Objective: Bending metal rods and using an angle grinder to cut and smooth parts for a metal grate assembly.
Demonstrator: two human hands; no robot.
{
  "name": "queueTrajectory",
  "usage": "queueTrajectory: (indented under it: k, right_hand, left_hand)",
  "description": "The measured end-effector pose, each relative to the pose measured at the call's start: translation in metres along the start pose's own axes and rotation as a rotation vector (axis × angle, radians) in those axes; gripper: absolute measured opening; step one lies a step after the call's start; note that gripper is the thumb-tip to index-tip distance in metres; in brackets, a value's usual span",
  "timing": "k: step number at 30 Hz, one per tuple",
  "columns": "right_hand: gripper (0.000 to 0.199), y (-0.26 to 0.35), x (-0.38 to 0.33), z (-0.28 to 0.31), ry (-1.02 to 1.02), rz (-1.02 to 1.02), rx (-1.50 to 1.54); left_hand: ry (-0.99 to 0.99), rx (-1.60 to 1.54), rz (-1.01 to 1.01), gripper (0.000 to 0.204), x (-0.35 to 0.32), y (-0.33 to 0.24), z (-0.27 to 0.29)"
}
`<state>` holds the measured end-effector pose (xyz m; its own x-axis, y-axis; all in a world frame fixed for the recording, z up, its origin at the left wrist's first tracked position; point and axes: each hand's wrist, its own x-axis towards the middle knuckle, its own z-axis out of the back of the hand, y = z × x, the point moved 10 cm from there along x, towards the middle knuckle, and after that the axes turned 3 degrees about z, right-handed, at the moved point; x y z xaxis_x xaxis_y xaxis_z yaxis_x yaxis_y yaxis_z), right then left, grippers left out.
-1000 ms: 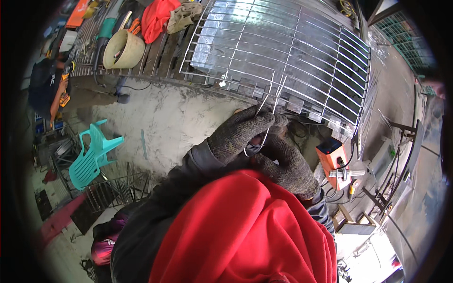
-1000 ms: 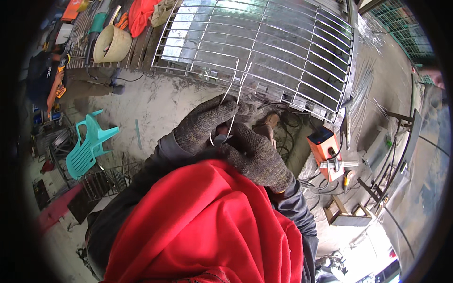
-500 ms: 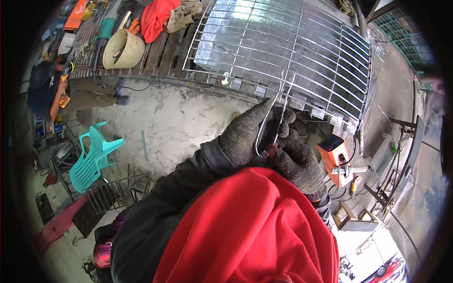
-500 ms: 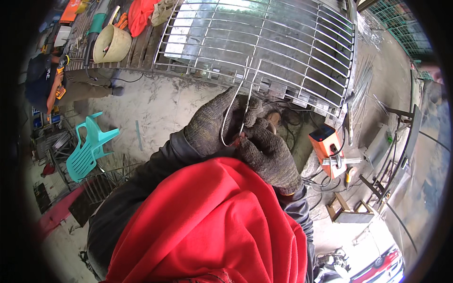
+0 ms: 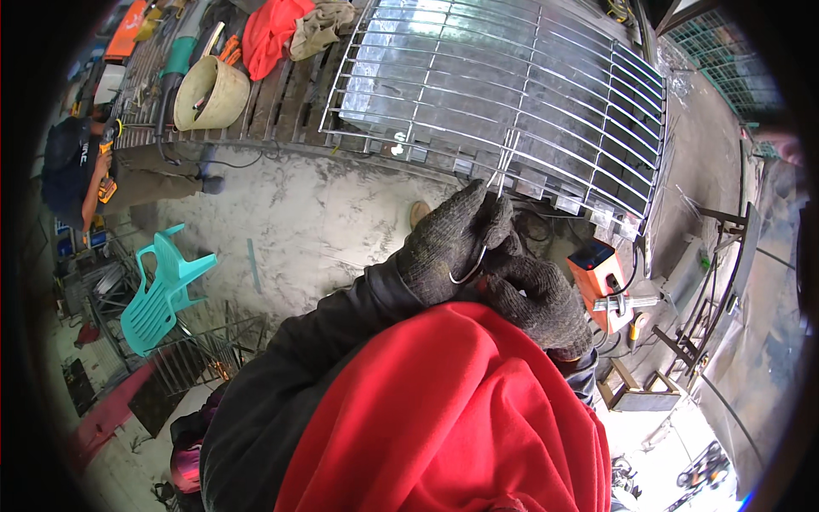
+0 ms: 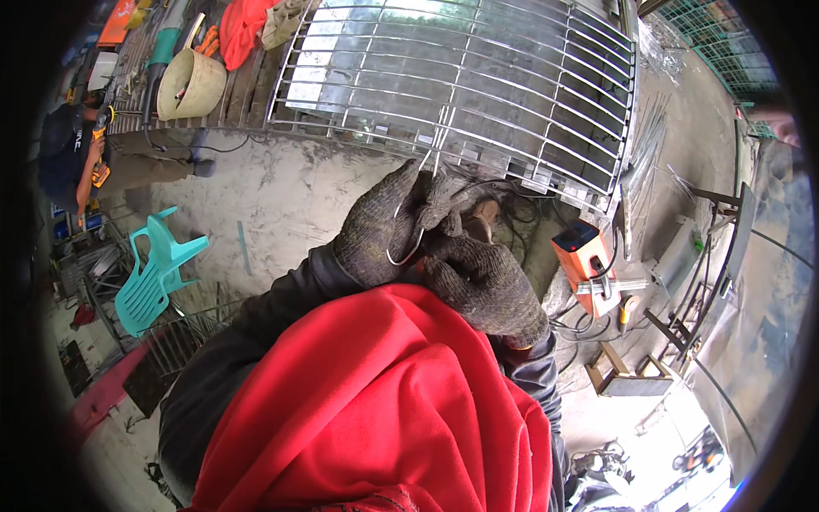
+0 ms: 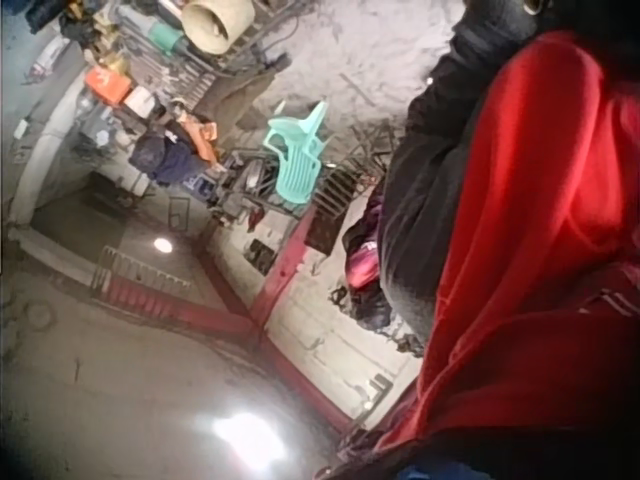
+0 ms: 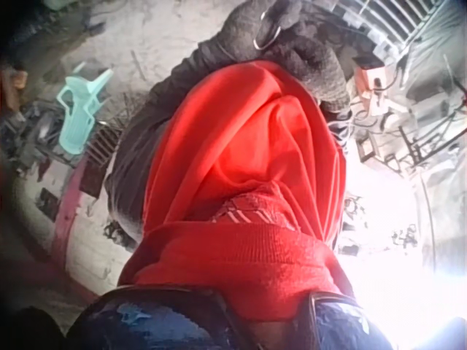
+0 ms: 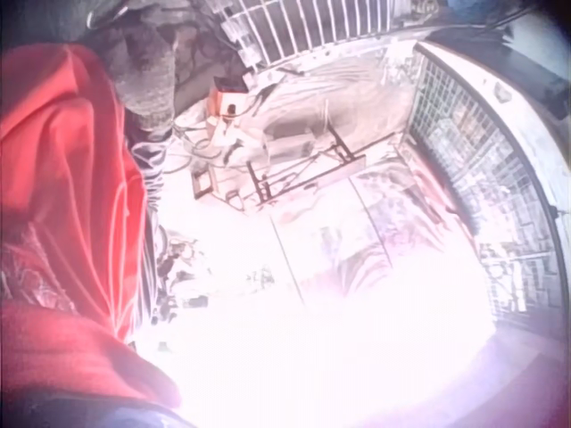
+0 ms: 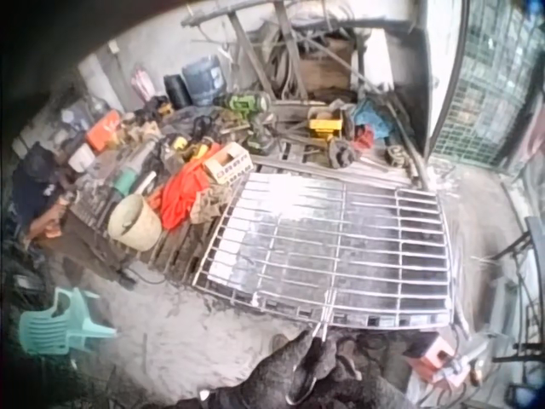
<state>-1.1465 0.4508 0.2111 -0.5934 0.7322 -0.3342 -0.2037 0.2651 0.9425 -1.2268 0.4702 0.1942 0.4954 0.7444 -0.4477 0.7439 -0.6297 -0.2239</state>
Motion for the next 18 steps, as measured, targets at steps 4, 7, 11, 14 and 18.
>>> queueTrajectory:
  k: [4,7,11,14,18]
  right_hand:
    - [0.012,-0.01,-0.001,0.002,0.102,-0.109,-0.121]
    - [0.01,-0.004,0.001,0.003,0.111,-0.018,-0.102]
    - [0.009,-0.007,0.003,0.006,0.11,-0.021,-0.108]
    - [0.015,-0.006,0.004,0.007,0.092,0.068,-0.055]
    - [0.017,-0.018,0.003,0.007,0.159,-0.018,-0.018]
  left_hand:
    - [0.043,0.067,-0.069,0.048,0.002,-0.006,0.002]
    - [0.044,0.136,-0.093,0.047,0.004,-0.007,0.005]
    - [0.052,0.177,-0.142,0.046,0.004,-0.007,0.005]
    - [0.021,0.139,-0.136,0.044,0.004,-0.005,0.011]
    - [-0.009,0.054,-0.135,0.04,0.004,-0.006,0.009]
